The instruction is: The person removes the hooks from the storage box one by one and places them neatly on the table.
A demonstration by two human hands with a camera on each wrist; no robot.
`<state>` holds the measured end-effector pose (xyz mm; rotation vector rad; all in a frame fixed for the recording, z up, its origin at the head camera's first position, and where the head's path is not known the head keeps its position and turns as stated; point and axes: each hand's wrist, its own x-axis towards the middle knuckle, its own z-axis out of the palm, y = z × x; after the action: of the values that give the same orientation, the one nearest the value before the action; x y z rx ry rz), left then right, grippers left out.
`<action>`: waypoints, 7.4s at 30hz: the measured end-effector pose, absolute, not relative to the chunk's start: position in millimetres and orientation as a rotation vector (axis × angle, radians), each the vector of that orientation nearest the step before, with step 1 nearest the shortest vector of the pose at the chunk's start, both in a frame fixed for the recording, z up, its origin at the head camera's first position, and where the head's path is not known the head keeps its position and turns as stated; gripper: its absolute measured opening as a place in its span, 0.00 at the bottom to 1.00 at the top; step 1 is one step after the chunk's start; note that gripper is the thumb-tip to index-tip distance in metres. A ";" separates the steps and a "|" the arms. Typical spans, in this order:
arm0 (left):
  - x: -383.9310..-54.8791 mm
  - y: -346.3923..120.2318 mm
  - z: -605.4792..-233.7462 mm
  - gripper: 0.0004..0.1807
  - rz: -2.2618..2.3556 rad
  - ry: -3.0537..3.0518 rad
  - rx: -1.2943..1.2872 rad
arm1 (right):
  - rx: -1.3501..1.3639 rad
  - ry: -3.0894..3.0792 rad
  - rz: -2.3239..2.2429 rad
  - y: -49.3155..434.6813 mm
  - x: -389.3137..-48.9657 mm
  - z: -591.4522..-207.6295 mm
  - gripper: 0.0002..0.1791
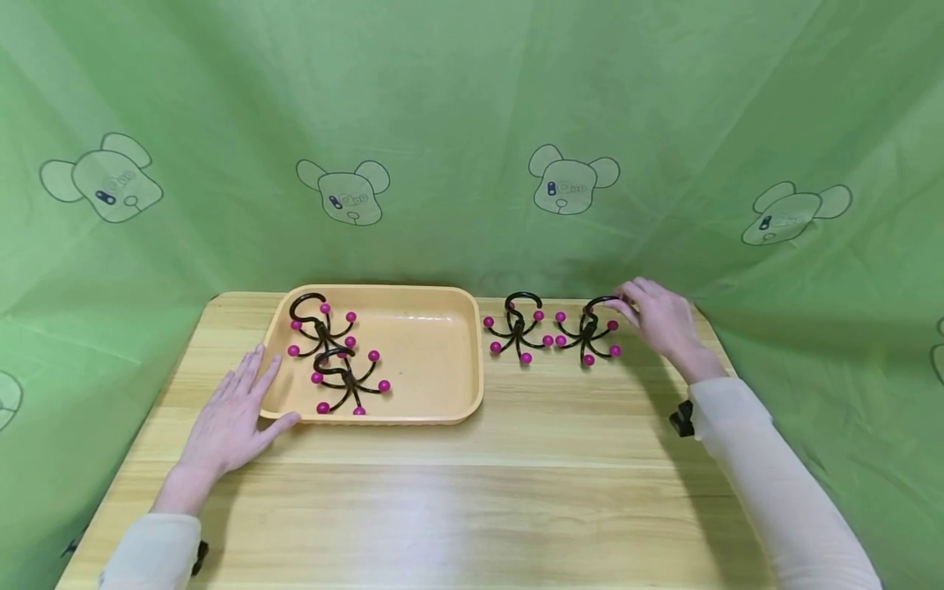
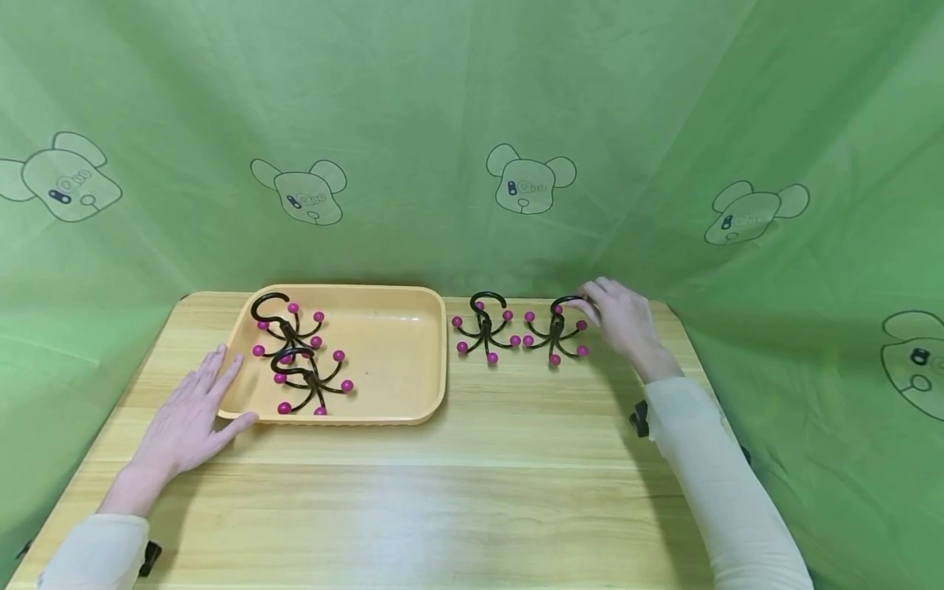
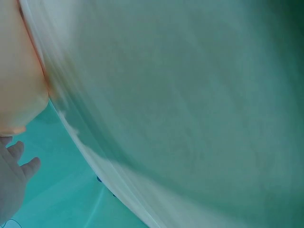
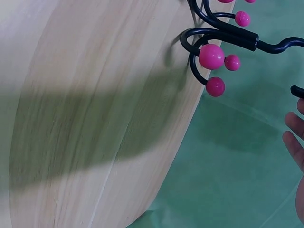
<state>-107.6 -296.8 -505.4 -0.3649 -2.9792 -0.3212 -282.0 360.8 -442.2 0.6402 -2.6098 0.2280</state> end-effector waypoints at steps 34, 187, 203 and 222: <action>-107.8 -296.8 -501.9 0.55 -0.322 -2.994 -0.374 | 0.624 -2.749 0.304 330.5 -265.3 -410.5 0.29; -106.2 -297.8 -500.8 0.54 -0.396 -2.993 -0.378 | 1.460 -2.483 0.251 -4.8 -212.6 -424.8 0.15; -105.1 -298.6 -501.1 0.55 -0.408 -2.990 -0.373 | 1.422 -2.467 0.312 12.0 -206.4 -416.2 0.15; -105.5 -297.7 -500.7 0.55 -0.396 -2.990 -0.370 | 1.379 -2.372 0.409 40.2 -202.6 -385.5 0.12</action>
<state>-105.5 -297.7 -500.7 -0.3704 -2.9899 -0.3960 -202.6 40.2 -385.5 1.3794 -2.3718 0.4089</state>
